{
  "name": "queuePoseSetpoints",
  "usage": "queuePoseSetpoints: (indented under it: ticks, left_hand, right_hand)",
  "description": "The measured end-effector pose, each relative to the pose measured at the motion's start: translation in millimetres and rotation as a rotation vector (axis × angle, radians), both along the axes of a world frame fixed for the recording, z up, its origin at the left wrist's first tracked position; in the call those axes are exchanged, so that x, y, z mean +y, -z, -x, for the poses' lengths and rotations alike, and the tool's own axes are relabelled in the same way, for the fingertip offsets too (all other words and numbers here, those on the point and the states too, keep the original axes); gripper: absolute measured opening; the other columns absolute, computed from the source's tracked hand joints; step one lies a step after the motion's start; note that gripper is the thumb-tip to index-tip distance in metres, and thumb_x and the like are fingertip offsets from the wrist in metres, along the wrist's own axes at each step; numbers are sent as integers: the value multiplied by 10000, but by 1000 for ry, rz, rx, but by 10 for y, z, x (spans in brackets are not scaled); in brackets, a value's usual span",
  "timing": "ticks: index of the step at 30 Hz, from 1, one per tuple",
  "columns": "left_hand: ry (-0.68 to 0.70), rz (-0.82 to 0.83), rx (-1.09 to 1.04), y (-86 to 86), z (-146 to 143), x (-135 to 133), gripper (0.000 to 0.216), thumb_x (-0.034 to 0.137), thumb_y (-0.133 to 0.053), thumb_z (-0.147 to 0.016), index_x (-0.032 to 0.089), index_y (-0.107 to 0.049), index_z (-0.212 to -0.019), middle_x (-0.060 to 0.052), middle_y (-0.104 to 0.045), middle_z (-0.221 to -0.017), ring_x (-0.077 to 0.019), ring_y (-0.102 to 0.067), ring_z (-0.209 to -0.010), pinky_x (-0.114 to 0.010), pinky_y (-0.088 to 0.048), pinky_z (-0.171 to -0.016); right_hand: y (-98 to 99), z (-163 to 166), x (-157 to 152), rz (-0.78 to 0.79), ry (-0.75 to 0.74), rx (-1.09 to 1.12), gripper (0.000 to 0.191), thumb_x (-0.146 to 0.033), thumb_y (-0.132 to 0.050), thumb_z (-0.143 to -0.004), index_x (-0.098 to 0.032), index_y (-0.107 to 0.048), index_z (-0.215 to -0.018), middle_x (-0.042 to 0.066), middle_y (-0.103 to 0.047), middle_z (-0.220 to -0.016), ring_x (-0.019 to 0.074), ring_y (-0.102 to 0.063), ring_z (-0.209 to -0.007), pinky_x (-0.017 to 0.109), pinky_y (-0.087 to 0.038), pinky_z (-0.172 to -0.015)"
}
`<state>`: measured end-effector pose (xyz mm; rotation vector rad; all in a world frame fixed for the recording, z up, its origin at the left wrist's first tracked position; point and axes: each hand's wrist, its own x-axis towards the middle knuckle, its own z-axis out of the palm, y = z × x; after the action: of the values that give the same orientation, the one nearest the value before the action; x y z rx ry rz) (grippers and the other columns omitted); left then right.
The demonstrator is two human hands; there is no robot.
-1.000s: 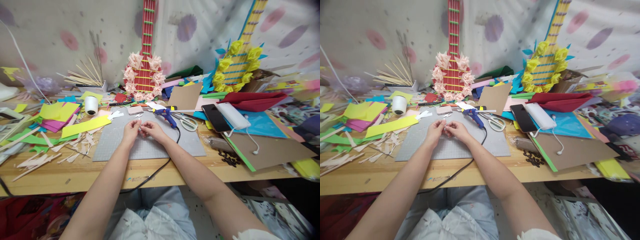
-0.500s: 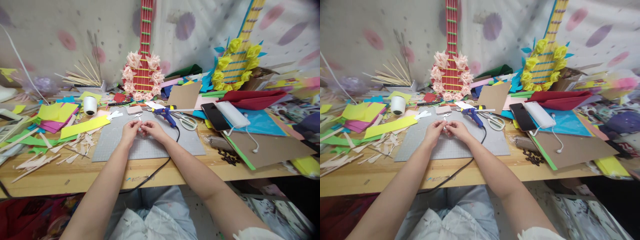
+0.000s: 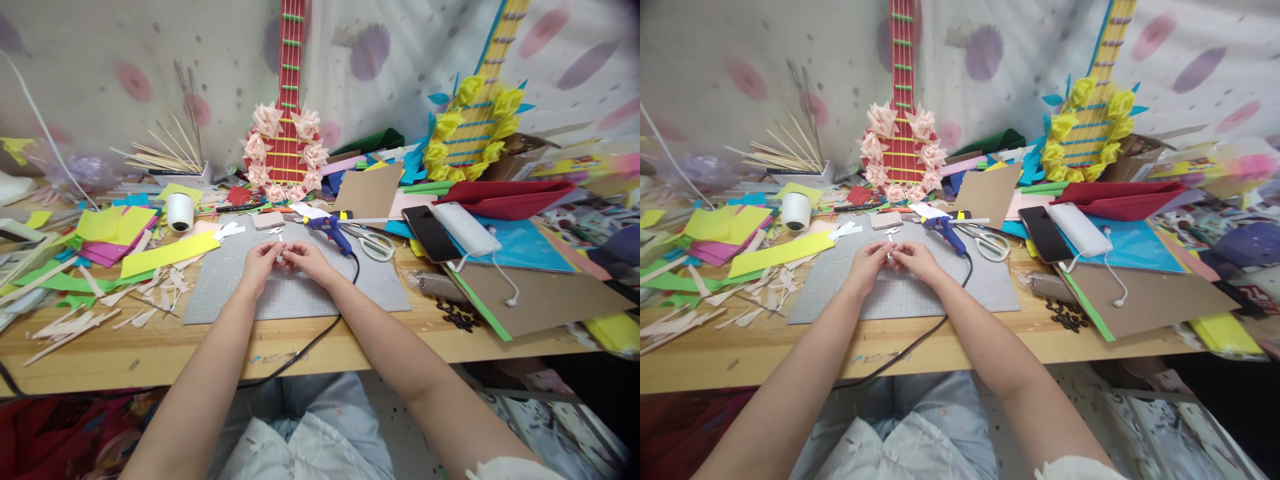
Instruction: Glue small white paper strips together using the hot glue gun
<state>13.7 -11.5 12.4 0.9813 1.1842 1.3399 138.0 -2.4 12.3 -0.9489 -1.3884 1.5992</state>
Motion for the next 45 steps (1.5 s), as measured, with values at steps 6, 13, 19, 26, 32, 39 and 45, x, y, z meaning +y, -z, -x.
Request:
queuePoseSetpoints:
  ticks: [6,13,19,26,32,39,45]
  left_hand:
    - [37,-1,-36,-14,9,-9,305,413,-693,-563,141,-645,-692,36,-473,-484,-65,-410,-450,-206,-346,-469]
    - [-55,-23,-6,-24,8,-5,296,388,-680,-584,141,-655,-746,22,-525,-575,-52,-402,-465,-202,-326,-460]
    - [-24,10,-67,-47,20,-1,325,401,-711,-535,151,-605,-714,57,-459,-521,-46,-383,-429,-202,-341,-455]
    - [-21,8,6,-1,5,-2,291,373,-708,-532,142,-636,-696,9,-554,-596,-64,-437,-484,-204,-339,-464]
    - [-244,-20,75,-167,199,223,246,362,-679,-550,155,-620,-667,27,-508,-557,-54,-384,-451,-199,-336,-451]
    - [-104,-207,641,-655,348,644,148,262,-720,-500,157,-624,-542,11,-449,-438,-115,-436,-505,-216,-310,-487]
    - [132,-93,1310,-737,163,749,87,239,-685,-494,198,-625,-540,-32,-594,-585,-203,-570,-740,-238,-379,-642]
  right_hand:
    - [-17,-4,-7,-34,-8,-23,239,-381,-625,-679,-164,-524,-681,-23,-602,-589,64,-527,-493,195,-444,-508]
    - [-17,-11,-18,-19,-51,-46,204,-344,-616,-686,-159,-531,-687,-24,-587,-581,64,-519,-497,200,-449,-514]
    - [-13,9,-16,-85,-9,-88,173,-323,-589,-703,-165,-526,-675,-29,-579,-578,64,-503,-489,196,-419,-500]
    - [-5,-12,-2,-99,-4,-90,193,-356,-564,-712,-170,-516,-696,-21,-579,-609,71,-513,-520,209,-433,-535]
    - [99,-62,96,-203,258,-137,174,-350,-520,-718,-199,-520,-804,-20,-558,-724,87,-509,-613,193,-422,-496]
    - [183,-193,211,-264,404,-268,125,-323,-501,-729,-199,-507,-716,-25,-519,-657,104,-481,-609,228,-389,-573]
    - [152,-202,159,-302,378,-434,114,-293,-514,-732,-183,-527,-705,-23,-559,-689,104,-494,-642,234,-360,-621]
